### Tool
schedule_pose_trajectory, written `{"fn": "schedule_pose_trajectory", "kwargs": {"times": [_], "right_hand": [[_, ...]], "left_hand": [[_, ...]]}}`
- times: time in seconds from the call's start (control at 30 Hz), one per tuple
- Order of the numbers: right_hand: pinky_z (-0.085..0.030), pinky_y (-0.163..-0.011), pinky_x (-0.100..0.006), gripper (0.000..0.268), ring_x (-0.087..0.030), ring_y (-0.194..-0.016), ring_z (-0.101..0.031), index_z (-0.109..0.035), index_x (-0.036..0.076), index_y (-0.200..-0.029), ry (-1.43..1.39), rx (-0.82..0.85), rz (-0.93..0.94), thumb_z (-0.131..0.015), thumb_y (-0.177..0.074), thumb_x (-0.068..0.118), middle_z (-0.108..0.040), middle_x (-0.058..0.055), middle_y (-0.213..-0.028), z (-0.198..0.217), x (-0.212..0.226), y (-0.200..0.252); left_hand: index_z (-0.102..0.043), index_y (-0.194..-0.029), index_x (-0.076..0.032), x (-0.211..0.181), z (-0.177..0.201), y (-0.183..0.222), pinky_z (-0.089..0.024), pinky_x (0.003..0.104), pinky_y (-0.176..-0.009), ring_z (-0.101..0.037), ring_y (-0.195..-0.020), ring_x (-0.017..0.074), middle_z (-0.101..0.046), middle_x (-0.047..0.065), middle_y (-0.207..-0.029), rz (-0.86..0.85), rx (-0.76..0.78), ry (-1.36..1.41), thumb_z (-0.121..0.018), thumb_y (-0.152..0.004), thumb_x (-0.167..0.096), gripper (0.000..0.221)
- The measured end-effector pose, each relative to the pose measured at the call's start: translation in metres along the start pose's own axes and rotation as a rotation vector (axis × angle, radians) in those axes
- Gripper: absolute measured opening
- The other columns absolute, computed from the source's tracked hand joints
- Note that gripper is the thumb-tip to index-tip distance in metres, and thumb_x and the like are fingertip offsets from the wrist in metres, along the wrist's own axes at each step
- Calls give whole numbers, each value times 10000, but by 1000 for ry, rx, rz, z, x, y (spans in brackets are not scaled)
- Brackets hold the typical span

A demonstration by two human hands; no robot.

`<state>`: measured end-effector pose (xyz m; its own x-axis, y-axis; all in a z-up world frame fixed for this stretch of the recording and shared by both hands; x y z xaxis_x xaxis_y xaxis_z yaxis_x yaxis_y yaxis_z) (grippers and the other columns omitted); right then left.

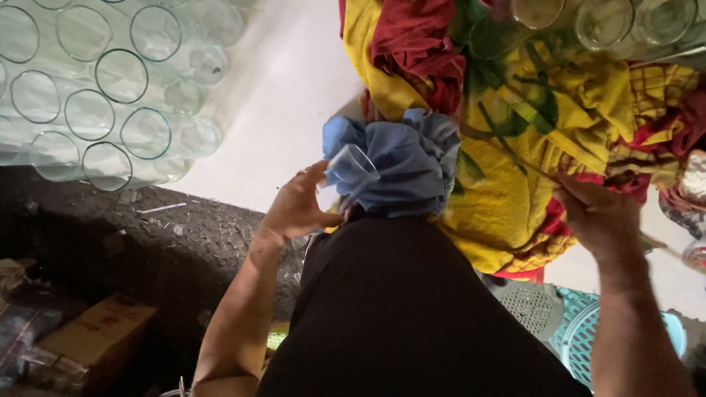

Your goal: The person cleans multiple glasses by hand with a blue cloth and a stick.

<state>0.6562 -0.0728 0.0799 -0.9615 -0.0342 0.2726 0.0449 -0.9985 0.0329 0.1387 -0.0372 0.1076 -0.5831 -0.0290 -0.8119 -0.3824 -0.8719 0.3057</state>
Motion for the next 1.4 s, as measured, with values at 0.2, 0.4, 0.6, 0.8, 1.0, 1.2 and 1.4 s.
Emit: {"fn": "schedule_pose_trajectory", "kwargs": {"times": [0.2, 0.4, 0.6, 0.8, 1.0, 1.2, 1.4], "right_hand": [[-525, -964, -367, 328, -202, -1026, -738, -688, 324, -1360, 21, 409, -76, -587, -1048, 335, -733, 26, -1263, 7, 48, -25], [-375, -412, -345, 319, -185, -655, -727, -709, 395, -1284, 134, 199, 492, -637, -979, 334, -784, 85, -973, -18, 81, -49], [-523, -605, -239, 209, -99, -714, -697, -770, 143, -1141, -668, 248, 575, -746, -934, 139, -796, -25, -961, -14, 165, -77], [-451, -584, -213, 234, -51, -683, -578, -760, 19, -1167, -1051, 335, 368, -704, -961, 116, -702, 15, -836, -36, 192, -74], [-473, -533, -222, 288, -62, -615, -586, -732, -23, -1214, -1312, 306, 330, -660, -987, 139, -712, -62, -755, -48, 222, -77], [-482, -686, -398, 343, -253, -763, -594, -696, -3, -1304, -1175, 302, 201, -612, -1033, 189, -694, -162, -867, -55, 223, -64], [-536, -1002, -545, 361, -382, -1157, -684, -733, 153, -1301, -608, 316, 5, -712, -945, 206, -745, -167, -1226, 27, 152, -19]], "left_hand": [[-458, -1222, -103, -10, -16, -13, -641, 356, -748, -684, -831, 267, -671, 121, -1012, 69, 55, -278, -875, -749, -125, 632], [-446, -1389, -71, -15, -11, -20, -554, 290, -690, -564, -716, 180, -631, 101, -975, -253, -49, -649, -869, -677, -85, 829], [-522, -1369, -109, -104, 46, -11, -509, 402, -798, -646, -868, 273, -658, 135, -1101, -565, -75, -1000, -676, -767, -17, 628], [-451, -1493, -261, -158, 100, 6, -323, 501, -1075, -509, -1388, 227, -687, 12, -1329, -360, -6, -962, -490, -910, -211, 587], [-197, -1597, -77, -30, 53, -48, -211, 573, -1346, -292, -1544, 326, -271, 155, -1627, -579, -638, 538, -950, -610, -538, 1324], [-558, -1284, -16, -74, 12, -68, -553, 461, -949, -675, -1024, 293, -664, 180, -1155, -373, -433, 1439, -773, -875, -274, 529], [-657, -1167, 4, 2, 7, -87, -549, 436, -991, -733, -988, 300, -750, 205, -1074, -21, -500, 1822, -841, -838, -391, 546]]}}
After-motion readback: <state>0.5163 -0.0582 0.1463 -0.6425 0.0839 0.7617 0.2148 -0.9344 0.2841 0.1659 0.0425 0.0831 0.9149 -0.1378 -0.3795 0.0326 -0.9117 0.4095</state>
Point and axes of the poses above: each hand's wrist, its own y-axis away from the middle knuckle, its own z-axis out of the back of the hand, x = y × z, the point moved 3 cm from there along -y, towards the middle knuckle
